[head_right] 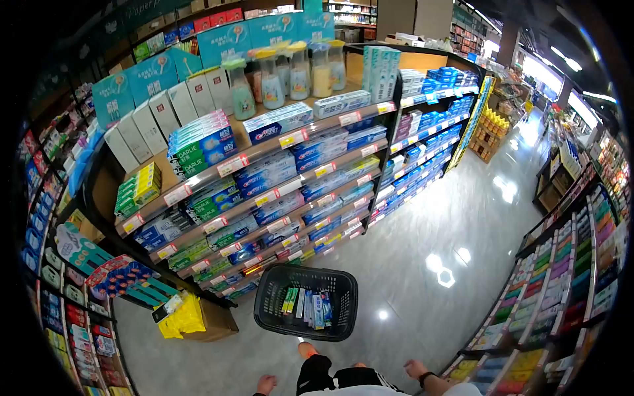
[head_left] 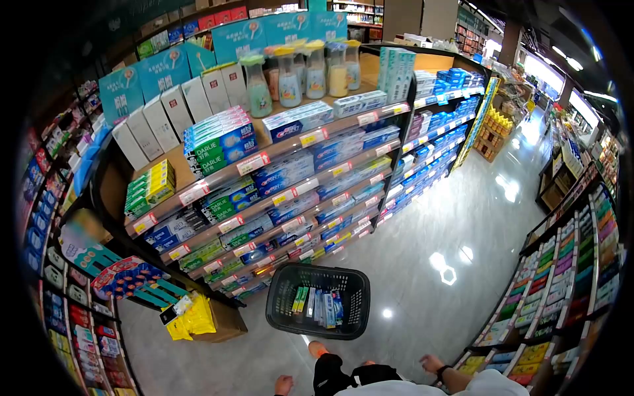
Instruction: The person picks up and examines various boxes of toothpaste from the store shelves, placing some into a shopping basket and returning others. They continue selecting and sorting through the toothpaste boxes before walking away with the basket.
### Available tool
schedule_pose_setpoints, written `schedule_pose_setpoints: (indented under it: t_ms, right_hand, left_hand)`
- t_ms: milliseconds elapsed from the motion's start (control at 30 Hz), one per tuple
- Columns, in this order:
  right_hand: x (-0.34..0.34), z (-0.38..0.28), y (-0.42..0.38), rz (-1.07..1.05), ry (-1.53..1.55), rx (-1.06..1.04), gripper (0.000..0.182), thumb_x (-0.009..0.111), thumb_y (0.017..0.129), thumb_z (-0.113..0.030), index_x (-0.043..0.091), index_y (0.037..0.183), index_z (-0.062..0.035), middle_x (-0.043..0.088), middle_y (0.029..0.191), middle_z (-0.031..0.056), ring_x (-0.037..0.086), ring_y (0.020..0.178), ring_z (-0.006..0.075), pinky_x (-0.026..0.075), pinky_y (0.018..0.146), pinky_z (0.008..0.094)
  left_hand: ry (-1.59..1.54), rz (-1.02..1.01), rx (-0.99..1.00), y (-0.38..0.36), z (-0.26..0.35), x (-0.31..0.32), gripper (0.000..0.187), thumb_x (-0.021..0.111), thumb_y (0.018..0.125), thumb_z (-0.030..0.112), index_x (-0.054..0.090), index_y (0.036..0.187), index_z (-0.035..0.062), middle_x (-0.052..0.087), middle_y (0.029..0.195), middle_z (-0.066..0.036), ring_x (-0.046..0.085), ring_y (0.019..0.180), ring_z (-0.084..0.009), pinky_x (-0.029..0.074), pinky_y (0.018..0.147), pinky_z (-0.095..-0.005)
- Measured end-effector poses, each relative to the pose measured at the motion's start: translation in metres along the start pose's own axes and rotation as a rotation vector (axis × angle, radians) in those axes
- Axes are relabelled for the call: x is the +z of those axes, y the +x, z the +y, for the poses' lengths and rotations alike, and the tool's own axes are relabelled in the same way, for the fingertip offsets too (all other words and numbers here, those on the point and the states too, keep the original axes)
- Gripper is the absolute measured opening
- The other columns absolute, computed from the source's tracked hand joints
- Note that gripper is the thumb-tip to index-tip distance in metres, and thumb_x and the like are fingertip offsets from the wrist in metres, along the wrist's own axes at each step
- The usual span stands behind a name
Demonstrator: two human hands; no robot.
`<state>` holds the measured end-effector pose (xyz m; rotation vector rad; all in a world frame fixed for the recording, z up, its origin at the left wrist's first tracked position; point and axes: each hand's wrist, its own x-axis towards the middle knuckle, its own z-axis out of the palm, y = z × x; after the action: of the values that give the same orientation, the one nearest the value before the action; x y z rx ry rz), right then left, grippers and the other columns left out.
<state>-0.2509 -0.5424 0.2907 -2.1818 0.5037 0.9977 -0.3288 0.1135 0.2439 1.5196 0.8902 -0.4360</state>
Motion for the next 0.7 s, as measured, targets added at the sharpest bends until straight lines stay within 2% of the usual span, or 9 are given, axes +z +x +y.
schedule_pose_setpoints:
  t_ms: [33,100,167,233,300,333,467,533,700]
  right_hand:
    - [-0.021,-0.071,-0.038,0.031,-0.042,-0.031,0.027,0.055,0.075,-0.013,0.068,0.098,-0.0109,0.067,0.088,0.0173,0.063,0.093,0.0352,0.049,0.083,0.0405]
    - [-0.018,-0.088,-0.020,0.075,0.142,-0.097,0.026,0.053,0.077,-0.009,0.067,0.099,-0.0092,0.066,0.085,0.0186,0.063,0.088,0.0351,0.049,0.079,0.0407]
    - [-0.013,-0.085,-0.008,0.194,0.156,-0.419,0.026,0.051,0.078,-0.006,0.066,0.099,-0.0086,0.065,0.081,0.0194,0.063,0.082,0.0340,0.049,0.074,0.0406]
    - [-0.014,-0.091,-0.012,0.132,0.097,-0.447,0.028,0.051,0.080,-0.001,0.060,0.106,-0.0067,0.058,0.069,0.0056,0.058,0.063,0.0167,0.049,0.057,0.0331]
    - [-0.010,-0.082,-0.019,0.107,0.091,-0.444,0.028,0.051,0.080,-0.001,0.060,0.106,-0.0064,0.059,0.070,0.0061,0.058,0.063,0.0167,0.049,0.057,0.0331]
    - [-0.006,-0.076,-0.025,0.082,0.096,-0.439,0.028,0.051,0.080,-0.001,0.061,0.106,-0.0060,0.061,0.071,0.0067,0.059,0.063,0.0168,0.049,0.057,0.0331]
    - [0.011,-0.005,-0.046,-0.044,0.014,-0.280,0.029,0.052,0.080,-0.001,0.062,0.106,-0.0043,0.065,0.074,0.0084,0.061,0.064,0.0167,0.050,0.058,0.0321]
    - [0.009,0.020,-0.053,-0.139,0.015,-0.138,0.026,0.052,0.080,-0.002,0.064,0.103,-0.0017,0.067,0.075,0.0098,0.063,0.065,0.0166,0.052,0.058,0.0312]
    - [0.007,0.049,-0.096,-0.184,0.101,-0.052,0.023,0.051,0.079,-0.003,0.066,0.096,-0.0006,0.067,0.074,0.0092,0.063,0.062,0.0164,0.052,0.055,0.0305]
  left_hand:
    - [0.022,0.046,-0.017,-0.020,0.005,0.001,0.036,0.063,0.083,0.030,0.064,0.094,-0.0048,0.066,0.079,-0.011,0.065,0.070,-0.0178,0.051,0.064,-0.0319]
    - [0.029,0.084,-0.003,-0.040,-0.011,0.024,0.036,0.064,0.083,0.029,0.064,0.095,-0.0044,0.066,0.081,-0.012,0.065,0.071,-0.0178,0.051,0.065,-0.0323]
    - [0.256,0.091,0.243,-0.094,-0.030,0.048,0.037,0.057,0.083,0.028,0.065,0.111,0.0054,0.067,0.093,-0.015,0.062,0.084,-0.0229,0.048,0.081,-0.0378]
    - [0.218,0.112,0.161,-0.131,-0.044,0.074,0.037,0.056,0.084,0.030,0.065,0.108,0.0023,0.066,0.088,-0.016,0.060,0.075,-0.0244,0.049,0.072,-0.0392]
    - [0.332,-0.072,0.130,-0.138,-0.117,0.084,0.036,0.057,0.085,0.031,0.065,0.104,0.0022,0.065,0.082,-0.012,0.059,0.065,-0.0226,0.048,0.060,-0.0368]
    - [0.441,-0.037,0.307,-0.152,-0.143,0.092,0.036,0.057,0.086,0.035,0.065,0.103,0.0044,0.065,0.080,-0.008,0.057,0.059,-0.0186,0.046,0.052,-0.0336]
    - [0.401,0.009,-0.119,-0.231,-0.160,0.103,0.035,0.059,0.085,0.034,0.065,0.101,0.0026,0.066,0.080,-0.008,0.059,0.063,-0.0181,0.047,0.055,-0.0331]
    - [0.394,0.013,-0.197,-0.249,-0.171,0.103,0.035,0.061,0.085,0.033,0.064,0.099,0.0016,0.066,0.081,-0.008,0.061,0.065,-0.0178,0.048,0.056,-0.0329]
    - [0.424,0.017,-0.285,-0.242,-0.171,0.088,0.034,0.063,0.084,0.031,0.064,0.096,-0.0007,0.066,0.082,-0.009,0.064,0.071,-0.0171,0.049,0.059,-0.0323]
